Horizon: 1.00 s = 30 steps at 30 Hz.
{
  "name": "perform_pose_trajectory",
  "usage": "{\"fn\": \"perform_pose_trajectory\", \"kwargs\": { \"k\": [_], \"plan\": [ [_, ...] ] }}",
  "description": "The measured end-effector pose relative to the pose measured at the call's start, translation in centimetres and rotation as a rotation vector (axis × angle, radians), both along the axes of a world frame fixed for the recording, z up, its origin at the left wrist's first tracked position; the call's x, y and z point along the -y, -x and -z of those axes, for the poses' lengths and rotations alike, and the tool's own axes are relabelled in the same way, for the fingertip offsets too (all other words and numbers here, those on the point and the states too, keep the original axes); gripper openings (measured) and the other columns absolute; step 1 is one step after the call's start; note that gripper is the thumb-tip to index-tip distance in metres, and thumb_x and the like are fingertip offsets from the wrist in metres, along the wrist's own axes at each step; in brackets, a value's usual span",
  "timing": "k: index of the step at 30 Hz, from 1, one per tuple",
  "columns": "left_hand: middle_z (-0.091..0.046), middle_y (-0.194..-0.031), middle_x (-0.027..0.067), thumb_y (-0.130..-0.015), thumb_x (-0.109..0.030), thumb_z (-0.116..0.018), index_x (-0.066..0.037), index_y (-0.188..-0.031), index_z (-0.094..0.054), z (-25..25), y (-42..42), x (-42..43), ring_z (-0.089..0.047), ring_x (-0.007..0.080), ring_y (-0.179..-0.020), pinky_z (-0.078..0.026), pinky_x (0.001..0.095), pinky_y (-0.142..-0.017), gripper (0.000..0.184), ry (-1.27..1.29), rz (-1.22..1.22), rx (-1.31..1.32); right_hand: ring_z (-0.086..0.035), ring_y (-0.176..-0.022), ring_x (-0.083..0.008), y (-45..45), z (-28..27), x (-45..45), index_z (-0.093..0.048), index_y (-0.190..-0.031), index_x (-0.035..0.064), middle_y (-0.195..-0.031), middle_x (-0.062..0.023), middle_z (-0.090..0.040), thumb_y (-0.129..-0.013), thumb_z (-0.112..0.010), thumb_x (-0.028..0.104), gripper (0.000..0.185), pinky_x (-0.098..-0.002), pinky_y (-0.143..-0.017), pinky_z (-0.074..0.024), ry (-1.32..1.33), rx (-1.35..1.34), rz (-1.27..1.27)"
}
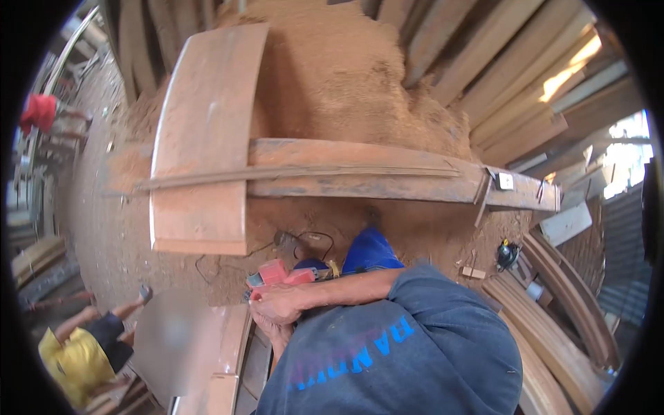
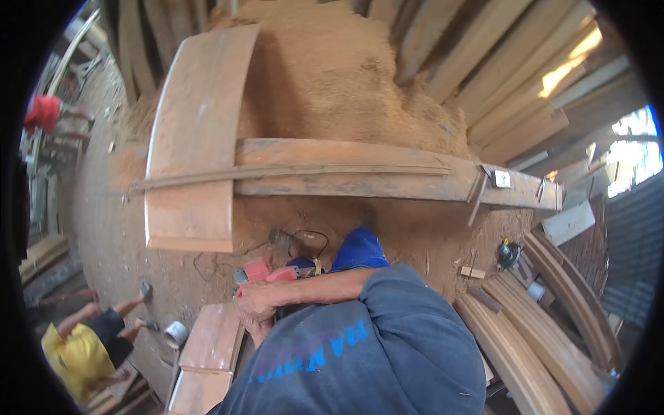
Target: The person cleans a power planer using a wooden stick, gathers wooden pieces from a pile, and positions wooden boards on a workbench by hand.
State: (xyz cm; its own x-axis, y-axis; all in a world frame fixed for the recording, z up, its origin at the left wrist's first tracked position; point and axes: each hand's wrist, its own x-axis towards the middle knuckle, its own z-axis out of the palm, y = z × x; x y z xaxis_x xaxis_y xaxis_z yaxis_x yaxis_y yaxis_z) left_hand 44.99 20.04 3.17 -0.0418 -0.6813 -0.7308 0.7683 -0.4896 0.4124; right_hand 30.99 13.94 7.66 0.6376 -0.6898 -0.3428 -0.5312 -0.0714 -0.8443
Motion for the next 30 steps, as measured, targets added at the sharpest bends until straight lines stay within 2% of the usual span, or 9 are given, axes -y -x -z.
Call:
{"fn": "perform_pose_trajectory", "kwargs": {
  "k": [4, 8, 12, 13, 20, 23, 26, 27, 30],
  "plan": [
    [-0.063, -0.092, 0.0044, -0.096, -0.025, -0.066, -0.011, -0.108, -0.062, 1.1, 5.8, 0.2, -0.064, 0.0216, -0.085, -0.058, 0.0424, -0.082, 0.019, -0.213, -0.05, 0.055, -0.069, -0.111, -0.0358, 18.4, -8.7, 0.1, -0.077, -0.097, 0.0044, -0.114, -0.0154, -0.073, -0.088, -0.064, 0.024, 0.025, -0.0464, -0.093, -0.0564, 0.1, 0.088, 0.287],
    [-0.055, -0.074, -0.0008, -0.098, -0.016, -0.055, -0.012, -0.092, -0.057, 3.2, 10.2, 0.5, -0.055, 0.0165, -0.067, -0.05, 0.0381, -0.065, 0.008, -0.354, 0.057, 0.076, -0.071, -0.098, -0.0343, 41.1, -0.1, -10.5, -0.076, -0.092, 0.0066, -0.107, -0.0178, -0.073, -0.089, -0.058, 0.017, 0.021, -0.0494, -0.08, -0.057, 0.69, -0.797, 0.933],
    [-0.051, -0.071, -0.001, -0.098, -0.015, -0.052, -0.012, -0.091, -0.057, 6.3, 12.5, -1.0, -0.052, 0.0162, -0.063, -0.047, 0.0367, -0.061, 0.009, -0.3, 0.126, 0.105, -0.076, -0.086, -0.0338, 61.4, 12.6, -26.3, -0.081, -0.09, 0.0067, -0.093, -0.0163, -0.078, -0.093, -0.058, 0.022, 0.028, -0.0481, -0.073, -0.0587, 0.075, -1.364, 1.345],
    [-0.05, -0.071, -0.0011, -0.097, -0.015, -0.053, -0.012, -0.09, -0.058, 6.9, 12.7, -1.5, -0.05, 0.0167, -0.062, -0.045, 0.0369, -0.059, 0.009, -0.248, 0.166, 0.026, -0.077, -0.09, -0.0316, 62.3, 8.8, -26.7, -0.083, -0.091, 0.0082, -0.1, -0.0168, -0.079, -0.096, -0.057, 0.025, 0.031, -0.0436, -0.078, -0.0603, -0.043, -1.538, 1.02],
    [-0.054, -0.07, -0.0037, -0.083, -0.013, -0.066, -0.014, -0.088, -0.059, -0.7, 16.8, -3.0, -0.054, 0.0153, -0.059, -0.048, 0.0332, -0.057, 0.009, -0.259, 0.143, 0.036, -0.072, -0.111, -0.0413, 64.0, 13.8, -28.8, -0.077, -0.101, -0.0032, -0.114, -0.0232, -0.076, -0.094, -0.063, 0.025, 0.032, -0.0509, -0.096, -0.0576, -0.32, -1.354, 1.689],
    [-0.057, -0.071, -0.0032, -0.084, -0.014, -0.066, -0.014, -0.089, -0.06, -0.7, 15.7, -2.5, -0.057, 0.0145, -0.06, -0.049, 0.0331, -0.058, 0.008, -0.19, 0.186, 0.014, -0.072, -0.108, -0.0428, 67.3, 17.1, -30.5, -0.075, -0.101, -0.0043, -0.111, -0.0244, -0.075, -0.095, -0.059, 0.027, 0.036, -0.0526, -0.096, -0.0562, -0.381, -1.203, 1.544],
    [-0.059, -0.072, -0.0027, -0.085, -0.014, -0.066, -0.013, -0.089, -0.061, -0.7, 14.5, -2.0, -0.058, 0.0144, -0.06, -0.049, 0.0336, -0.058, 0.007, -0.135, 0.24, 0.01, -0.072, -0.105, -0.0426, 69.7, 20.9, -31.5, -0.076, -0.106, -0.002, -0.111, -0.0257, -0.075, -0.095, -0.056, 0.028, 0.037, -0.0524, -0.095, -0.055, 0.076, -1.163, 1.457],
    [-0.059, -0.072, -0.0026, -0.085, -0.015, -0.067, -0.012, -0.089, -0.061, -0.8, 13.6, -1.6, -0.058, 0.0149, -0.061, -0.049, 0.0341, -0.059, 0.007, -0.131, 0.252, -0.001, -0.074, -0.096, -0.0372, 67.7, 17.4, -28.7, -0.076, -0.11, 0.0008, -0.104, -0.0236, -0.075, -0.096, -0.056, 0.028, 0.037, -0.0475, -0.089, -0.0556, -0.163, -0.67, 1.826],
    [-0.059, -0.072, -0.0016, -0.088, -0.017, -0.068, -0.011, -0.087, -0.061, 0.4, 10.7, -1.7, -0.059, 0.0165, -0.062, -0.049, 0.0362, -0.061, 0.009, -0.111, 0.269, -0.034, -0.072, -0.086, -0.033, 57.6, 8.8, -20.1, -0.073, -0.107, 0.0011, -0.095, -0.016, -0.075, -0.094, -0.061, 0.026, 0.031, -0.0439, -0.084, -0.0557, 0.268, -0.398, 1.637]
  ]
}}
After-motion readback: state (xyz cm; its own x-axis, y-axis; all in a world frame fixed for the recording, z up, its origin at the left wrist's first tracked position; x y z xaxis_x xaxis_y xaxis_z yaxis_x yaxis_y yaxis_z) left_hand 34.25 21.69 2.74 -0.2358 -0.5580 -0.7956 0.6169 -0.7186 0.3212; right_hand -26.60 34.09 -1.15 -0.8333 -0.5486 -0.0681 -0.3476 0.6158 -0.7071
